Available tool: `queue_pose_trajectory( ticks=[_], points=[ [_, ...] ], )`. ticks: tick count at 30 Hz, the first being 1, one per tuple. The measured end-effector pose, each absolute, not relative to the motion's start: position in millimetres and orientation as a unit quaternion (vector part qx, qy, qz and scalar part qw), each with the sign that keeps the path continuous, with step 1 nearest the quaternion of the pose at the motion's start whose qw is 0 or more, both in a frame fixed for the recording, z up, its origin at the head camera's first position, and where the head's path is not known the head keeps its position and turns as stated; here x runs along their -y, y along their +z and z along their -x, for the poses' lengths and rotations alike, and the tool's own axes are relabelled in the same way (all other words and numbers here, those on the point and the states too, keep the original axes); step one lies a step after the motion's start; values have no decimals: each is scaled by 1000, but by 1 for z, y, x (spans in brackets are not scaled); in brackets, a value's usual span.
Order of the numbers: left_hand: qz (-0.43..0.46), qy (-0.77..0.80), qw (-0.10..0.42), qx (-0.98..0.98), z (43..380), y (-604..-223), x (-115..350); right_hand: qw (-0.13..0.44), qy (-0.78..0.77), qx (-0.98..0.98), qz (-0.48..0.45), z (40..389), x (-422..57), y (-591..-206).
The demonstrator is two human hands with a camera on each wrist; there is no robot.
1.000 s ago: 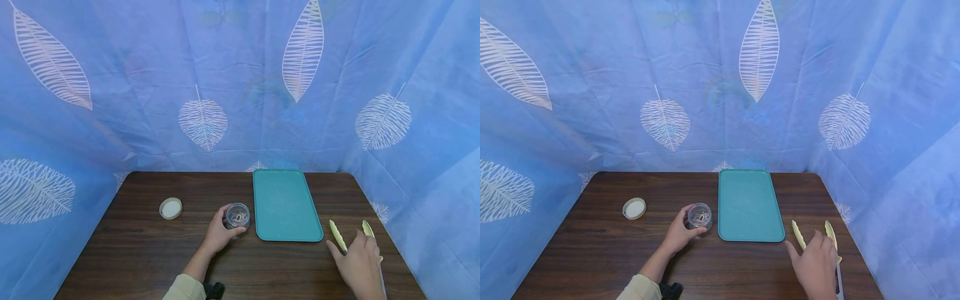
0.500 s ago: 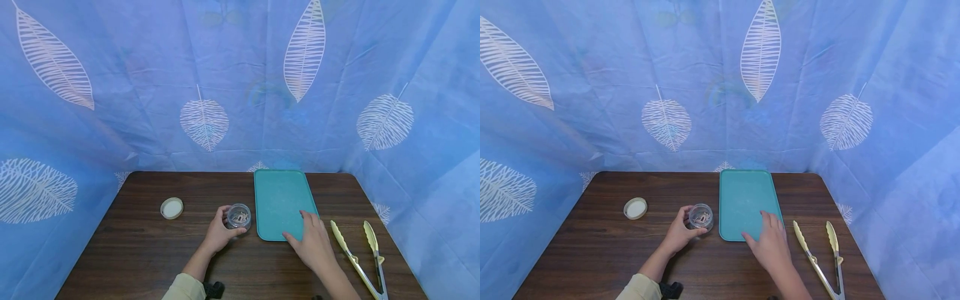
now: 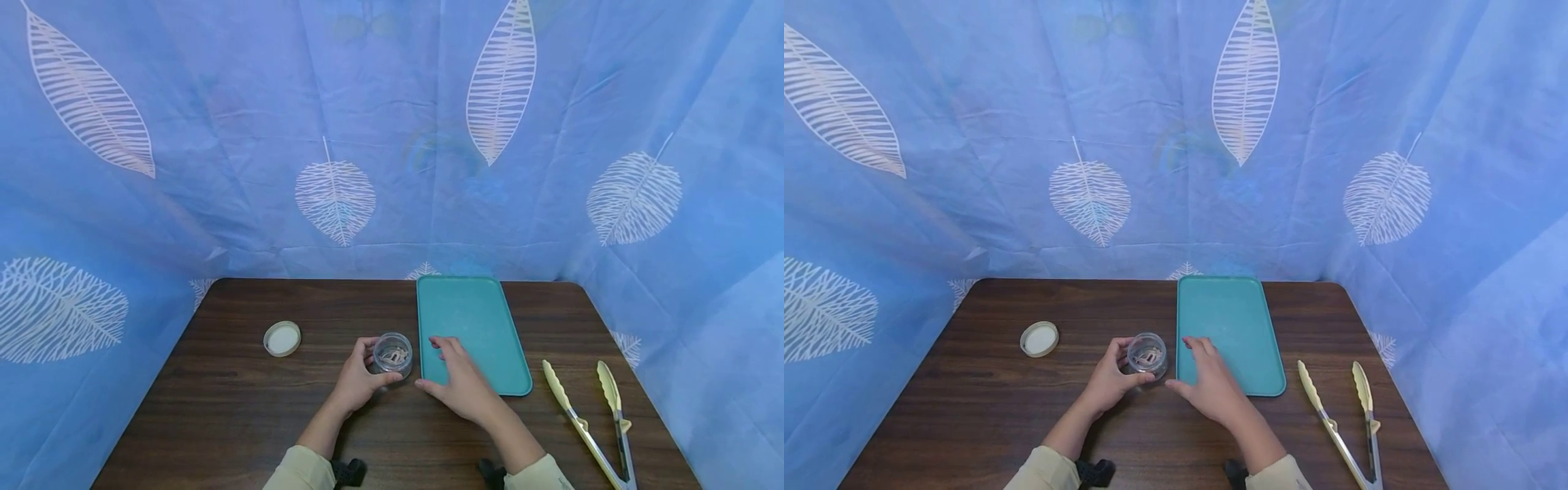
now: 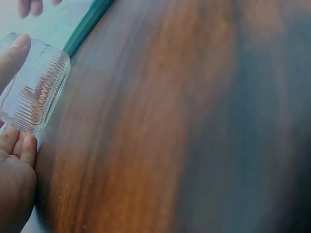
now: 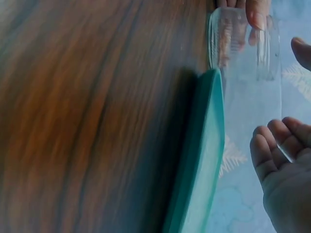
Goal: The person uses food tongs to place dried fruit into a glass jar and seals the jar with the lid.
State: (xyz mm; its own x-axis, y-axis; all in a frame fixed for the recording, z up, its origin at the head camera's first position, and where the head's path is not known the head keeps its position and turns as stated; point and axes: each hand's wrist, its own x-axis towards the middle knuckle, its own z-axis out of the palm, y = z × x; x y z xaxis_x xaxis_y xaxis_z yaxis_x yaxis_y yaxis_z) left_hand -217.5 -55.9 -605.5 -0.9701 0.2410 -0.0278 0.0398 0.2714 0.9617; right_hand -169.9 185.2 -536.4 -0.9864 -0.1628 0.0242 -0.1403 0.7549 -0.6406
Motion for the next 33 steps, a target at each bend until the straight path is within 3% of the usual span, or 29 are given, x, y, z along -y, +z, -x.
queue_pose_trajectory(
  ticks=[14,33],
  points=[
    [-101,605,105,-783,215,-604,59,68,-385,-912,124,197,-159,-544],
    [-96,605,123,-780,216,-598,63,130,-444,-876,139,219,-158,-552]
  ],
)
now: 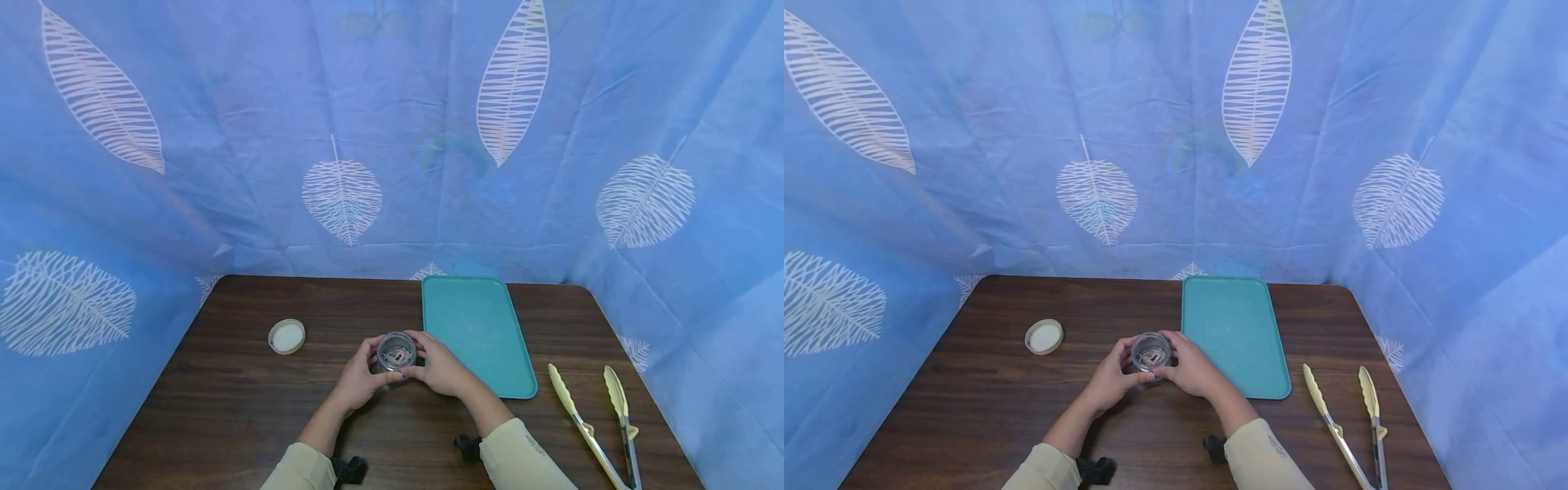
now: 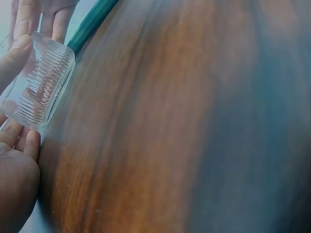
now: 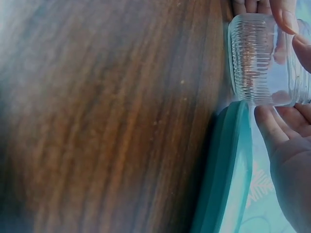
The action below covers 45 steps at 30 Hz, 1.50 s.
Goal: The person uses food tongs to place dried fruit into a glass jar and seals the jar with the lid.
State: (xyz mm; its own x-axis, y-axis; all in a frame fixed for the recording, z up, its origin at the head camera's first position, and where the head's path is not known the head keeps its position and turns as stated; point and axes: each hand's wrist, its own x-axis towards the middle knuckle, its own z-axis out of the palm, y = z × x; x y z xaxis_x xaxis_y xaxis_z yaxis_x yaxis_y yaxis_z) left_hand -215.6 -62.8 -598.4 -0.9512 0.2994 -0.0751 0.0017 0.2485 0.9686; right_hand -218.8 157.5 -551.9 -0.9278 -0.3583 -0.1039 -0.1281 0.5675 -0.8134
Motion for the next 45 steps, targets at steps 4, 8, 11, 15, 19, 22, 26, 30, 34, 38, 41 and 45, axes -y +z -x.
queue_pose_trajectory(
  ticks=[4,8,11,15,19,22,26,30,34,38,41,45],
  points=[
    [-95,605,126,-781,216,-597,62,128,-434,-880,142,220,-159,-550],
    [-96,604,126,-781,217,-597,62,125,-426,-883,149,221,-160,-550],
    [-98,603,127,-782,218,-597,64,127,-422,-885,150,221,-160,-551],
    [-103,600,129,-783,219,-597,67,128,-418,-886,151,222,-158,-553],
    [-113,594,121,-787,218,-597,71,128,-415,-888,150,222,-156,-555],
    [-113,586,102,-796,215,-596,76,128,-413,-890,144,221,-156,-556],
    [-84,583,60,-806,212,-595,91,127,-413,-891,137,220,-156,-556],
    [-40,581,22,-813,210,-591,112,131,-418,-889,135,220,-156,-556],
    [-5,576,5,-818,210,-588,134,136,-421,-887,132,220,-157,-555],
    [34,582,-15,-813,213,-586,156,137,-421,-887,130,219,-158,-555],
    [62,579,-37,-812,216,-584,173,137,-423,-887,129,219,-158,-555],
    [86,564,-53,-820,220,-580,196,135,-423,-887,128,218,-159,-555]
  ],
)
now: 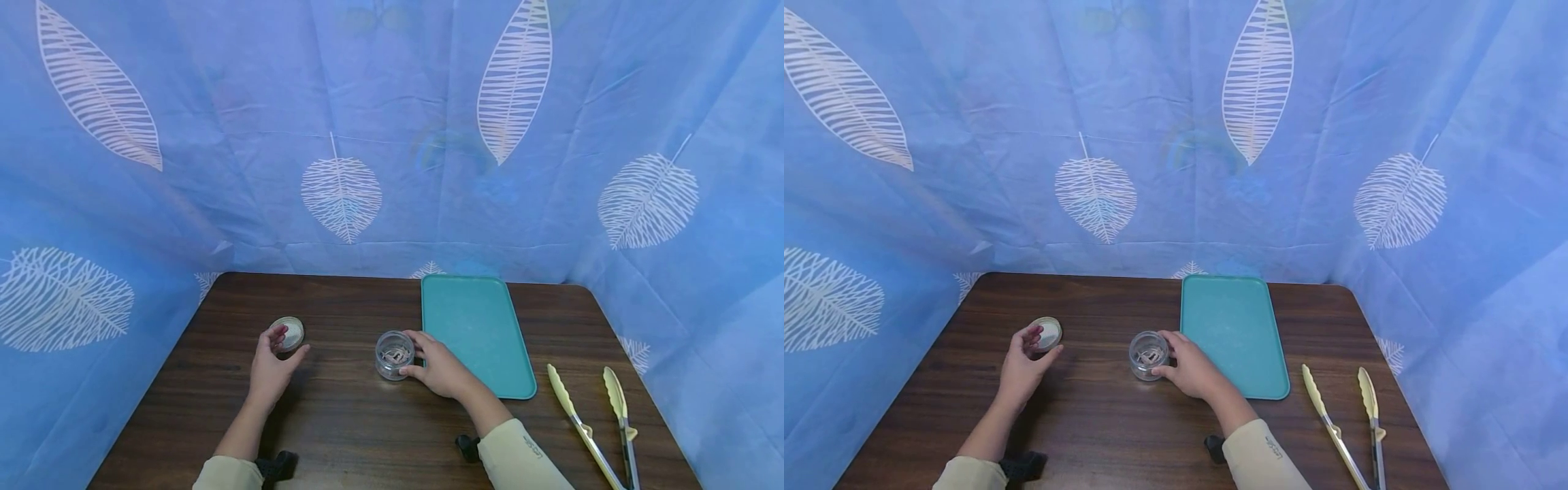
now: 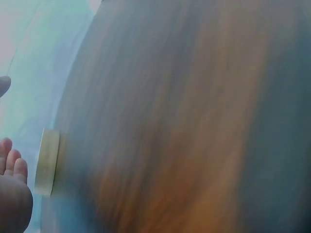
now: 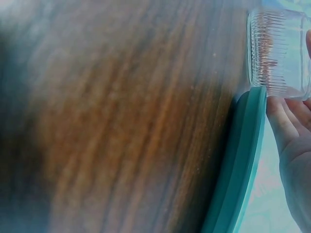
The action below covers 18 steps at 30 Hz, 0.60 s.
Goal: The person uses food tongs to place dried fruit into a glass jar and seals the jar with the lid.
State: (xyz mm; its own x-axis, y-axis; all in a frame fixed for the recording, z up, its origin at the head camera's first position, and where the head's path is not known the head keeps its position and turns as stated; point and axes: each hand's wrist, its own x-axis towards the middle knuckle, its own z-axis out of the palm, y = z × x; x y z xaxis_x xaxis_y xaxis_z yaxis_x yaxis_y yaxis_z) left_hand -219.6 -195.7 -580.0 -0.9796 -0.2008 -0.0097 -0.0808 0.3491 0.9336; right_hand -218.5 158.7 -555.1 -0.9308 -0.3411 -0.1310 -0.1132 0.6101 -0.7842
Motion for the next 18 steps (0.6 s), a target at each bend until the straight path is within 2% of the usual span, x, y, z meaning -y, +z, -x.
queue_pose_trajectory(
  ticks=[6,13,18],
  points=[
    [-99,-533,39,840,229,-580,229,131,-422,-888,131,218,-159,-555],
    [-101,-503,-39,857,239,-586,258,135,-429,-884,130,215,-158,-555],
    [-79,-463,-56,881,250,-581,262,134,-430,-884,125,216,-158,-556]
  ],
)
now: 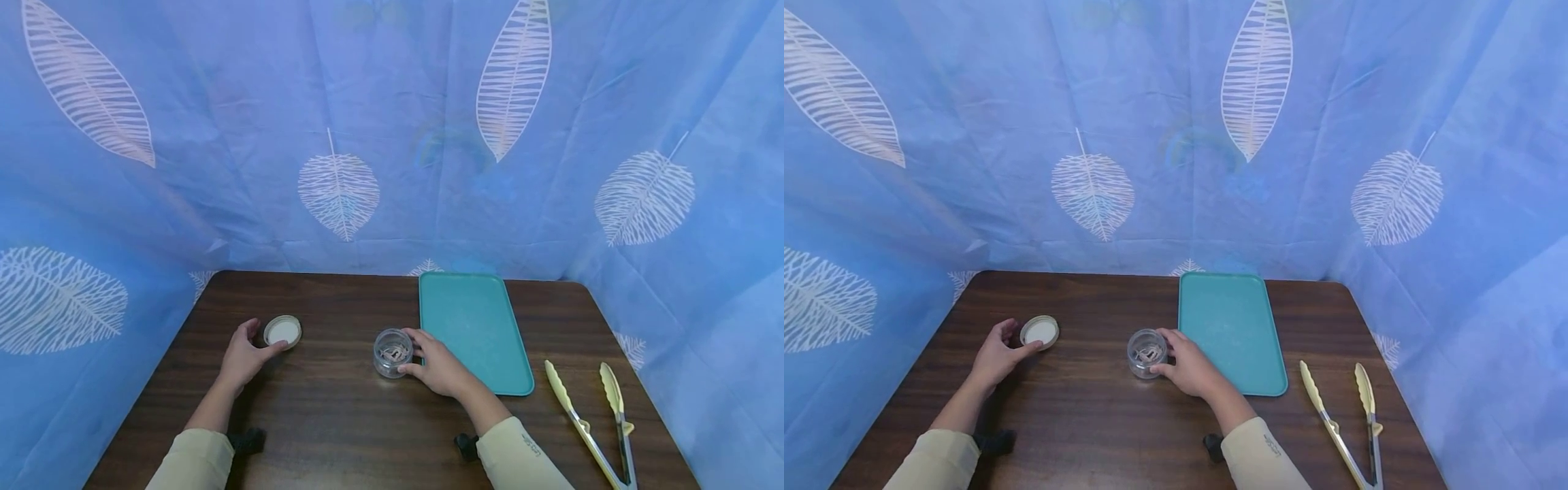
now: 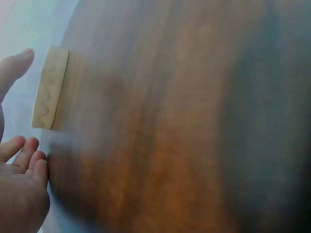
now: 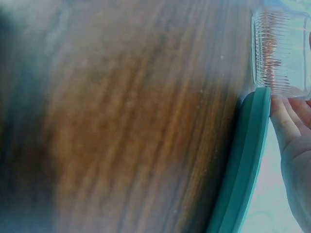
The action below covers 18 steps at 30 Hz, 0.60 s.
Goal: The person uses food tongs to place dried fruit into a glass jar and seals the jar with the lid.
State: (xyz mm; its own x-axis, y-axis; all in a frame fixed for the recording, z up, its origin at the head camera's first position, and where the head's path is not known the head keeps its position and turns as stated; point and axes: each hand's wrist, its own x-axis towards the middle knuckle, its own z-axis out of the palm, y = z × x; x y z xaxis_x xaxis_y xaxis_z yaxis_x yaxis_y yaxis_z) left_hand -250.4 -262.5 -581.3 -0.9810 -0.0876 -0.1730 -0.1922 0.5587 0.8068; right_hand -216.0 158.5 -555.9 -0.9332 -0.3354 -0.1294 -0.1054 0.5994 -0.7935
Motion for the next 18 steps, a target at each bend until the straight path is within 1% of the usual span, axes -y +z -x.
queue_pose_trajectory(
  ticks=[12,18],
  points=[
    [35,330,72,-940,268,-577,256,134,-435,-882,124,217,-157,-555],
    [38,315,74,-946,269,-574,251,130,-437,-882,121,215,-157,-554]
  ],
)
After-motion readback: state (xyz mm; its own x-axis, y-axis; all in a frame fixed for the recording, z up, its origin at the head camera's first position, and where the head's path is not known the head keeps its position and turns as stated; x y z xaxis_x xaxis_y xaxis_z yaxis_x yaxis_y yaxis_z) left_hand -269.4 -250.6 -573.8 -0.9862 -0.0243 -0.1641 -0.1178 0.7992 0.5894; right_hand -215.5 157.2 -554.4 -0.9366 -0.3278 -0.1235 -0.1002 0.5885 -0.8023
